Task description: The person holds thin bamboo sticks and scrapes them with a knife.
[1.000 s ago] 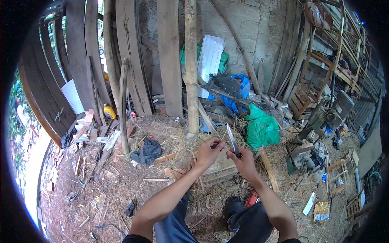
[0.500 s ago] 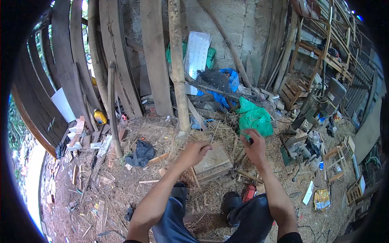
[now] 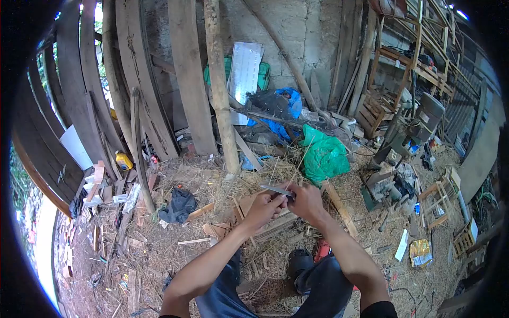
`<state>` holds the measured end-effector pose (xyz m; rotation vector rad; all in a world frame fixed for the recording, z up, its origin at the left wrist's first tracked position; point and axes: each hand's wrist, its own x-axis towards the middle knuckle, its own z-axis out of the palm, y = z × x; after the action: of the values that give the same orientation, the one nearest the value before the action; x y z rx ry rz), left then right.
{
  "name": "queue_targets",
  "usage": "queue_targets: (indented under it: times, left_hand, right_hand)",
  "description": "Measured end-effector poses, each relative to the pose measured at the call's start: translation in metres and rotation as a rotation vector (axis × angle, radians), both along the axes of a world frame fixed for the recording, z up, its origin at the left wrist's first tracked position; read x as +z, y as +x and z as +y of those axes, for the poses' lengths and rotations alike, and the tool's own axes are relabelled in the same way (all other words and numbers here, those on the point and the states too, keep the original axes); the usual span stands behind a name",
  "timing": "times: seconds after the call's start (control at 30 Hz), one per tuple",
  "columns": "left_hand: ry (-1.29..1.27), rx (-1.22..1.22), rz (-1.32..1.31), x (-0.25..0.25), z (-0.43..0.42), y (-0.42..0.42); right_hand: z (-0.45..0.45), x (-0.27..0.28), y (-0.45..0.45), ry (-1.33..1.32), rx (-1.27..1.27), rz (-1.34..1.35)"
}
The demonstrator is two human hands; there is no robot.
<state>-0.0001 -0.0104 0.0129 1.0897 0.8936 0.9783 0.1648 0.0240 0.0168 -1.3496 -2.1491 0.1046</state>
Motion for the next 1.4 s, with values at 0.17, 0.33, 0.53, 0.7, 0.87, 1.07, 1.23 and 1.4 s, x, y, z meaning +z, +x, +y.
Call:
queue_targets:
  times: [0.17,0.33,0.53,0.7,0.87,1.07,1.23,1.4]
  left_hand:
    - [-0.111,-0.105,-0.263,0.004,-0.007,0.007]
    - [-0.163,-0.143,-0.356,0.015,-0.016,0.013]
    - [-0.32,-0.217,-0.503,0.016,-0.014,0.006]
    - [-0.287,-0.293,-0.453,0.023,-0.023,0.006]
    - [-0.266,-0.306,-0.452,0.021,-0.016,-0.001]
    - [-0.223,-0.274,-0.421,0.032,-0.021,-0.002]
    - [-0.192,-0.271,-0.335,0.032,-0.024,-0.01]
    - [-0.181,-0.142,-0.272,0.01,-0.003,-0.02]
  right_hand:
    - [0.001,0.0,0.002,-0.002,-0.107,-0.016]
    - [0.013,-0.003,0.011,0.071,-0.234,-0.039]
    - [-0.004,-0.005,0.01,0.135,-0.046,-0.218]
    - [0.002,0.005,0.019,0.066,-0.195,-0.079]
    - [-0.005,-0.001,0.011,0.115,-0.109,-0.138]
    - [0.007,0.006,0.017,0.031,-0.334,-0.039]
    - [0.027,-0.009,0.057,-0.064,-0.441,0.067]
    - [0.022,-0.009,0.048,-0.29,-0.074,0.552]
